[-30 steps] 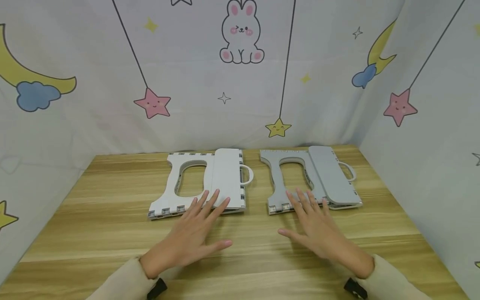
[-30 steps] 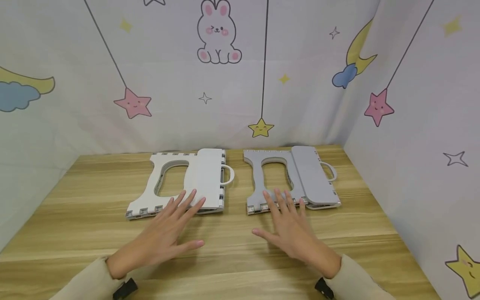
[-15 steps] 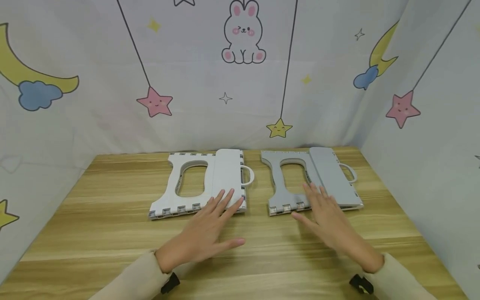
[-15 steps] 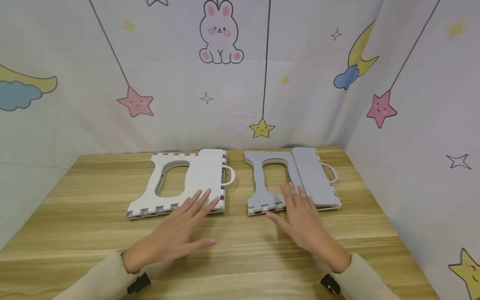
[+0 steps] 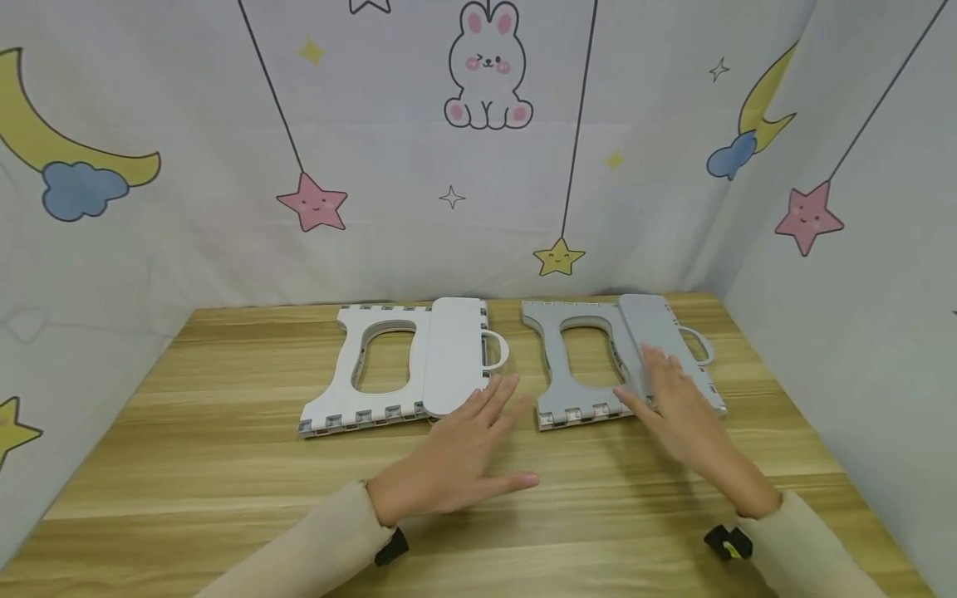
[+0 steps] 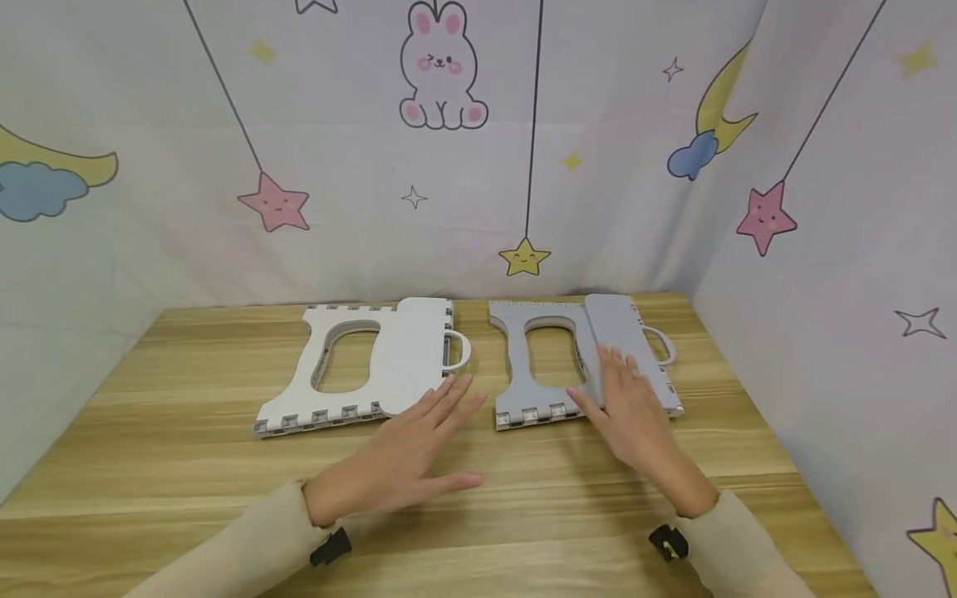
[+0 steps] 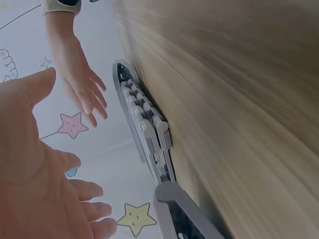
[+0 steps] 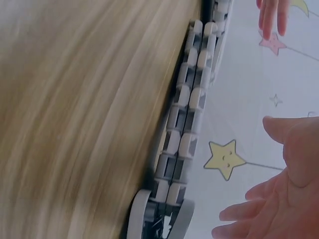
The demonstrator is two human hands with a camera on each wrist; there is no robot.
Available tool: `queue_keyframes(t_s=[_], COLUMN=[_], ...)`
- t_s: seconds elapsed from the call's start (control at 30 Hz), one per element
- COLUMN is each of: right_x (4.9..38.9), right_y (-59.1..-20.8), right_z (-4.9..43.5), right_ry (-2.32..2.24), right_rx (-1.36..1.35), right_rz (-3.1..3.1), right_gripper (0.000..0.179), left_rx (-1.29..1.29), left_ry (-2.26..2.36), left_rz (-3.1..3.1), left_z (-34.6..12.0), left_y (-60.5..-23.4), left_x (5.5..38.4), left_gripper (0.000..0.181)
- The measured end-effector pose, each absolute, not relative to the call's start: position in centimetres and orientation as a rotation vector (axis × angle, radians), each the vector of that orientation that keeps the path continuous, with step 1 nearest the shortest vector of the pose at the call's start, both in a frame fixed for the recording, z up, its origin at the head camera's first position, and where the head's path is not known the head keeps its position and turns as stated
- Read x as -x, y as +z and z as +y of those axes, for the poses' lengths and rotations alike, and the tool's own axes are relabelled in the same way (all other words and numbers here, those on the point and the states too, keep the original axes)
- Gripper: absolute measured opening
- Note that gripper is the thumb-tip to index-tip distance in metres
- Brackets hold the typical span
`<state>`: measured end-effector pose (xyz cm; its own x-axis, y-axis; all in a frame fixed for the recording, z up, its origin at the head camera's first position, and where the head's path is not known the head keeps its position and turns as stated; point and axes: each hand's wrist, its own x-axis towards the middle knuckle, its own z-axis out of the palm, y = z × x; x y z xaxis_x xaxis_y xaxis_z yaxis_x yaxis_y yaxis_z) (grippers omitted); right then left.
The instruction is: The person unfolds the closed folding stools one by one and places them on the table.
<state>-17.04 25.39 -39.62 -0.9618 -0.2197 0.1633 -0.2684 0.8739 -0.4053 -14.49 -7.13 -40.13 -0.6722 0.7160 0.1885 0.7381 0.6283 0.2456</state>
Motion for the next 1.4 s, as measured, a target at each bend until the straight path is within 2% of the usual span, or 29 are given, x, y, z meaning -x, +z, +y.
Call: queue_keyframes(t_s=[0.67, 1.0, 1.4], right_x=[21.0, 23.2, 24.3], right_y=[-38.9, -39.3, -40.0], right_z=[30.8, 34.3, 35.8], right_ry=[0.734, 0.794, 0.909], right_rx=[-0.198, -0.133, 0.028], right_rz=[-2.901, -2.957, -3.048], right_gripper=[0.079, 0.082, 0.088], left_rx=[1.399, 1.442, 1.429], left_ry=[-0.338, -0.29, -0.203], left_rz=[-2.832, -2.9, -2.982], left_z=[-1.4, 0.8, 2.1], left_y=[-40.0, -40.8, -41.6], left_x=[17.1, 17.8, 18.1], left_gripper=[0.093, 0.096, 0.096])
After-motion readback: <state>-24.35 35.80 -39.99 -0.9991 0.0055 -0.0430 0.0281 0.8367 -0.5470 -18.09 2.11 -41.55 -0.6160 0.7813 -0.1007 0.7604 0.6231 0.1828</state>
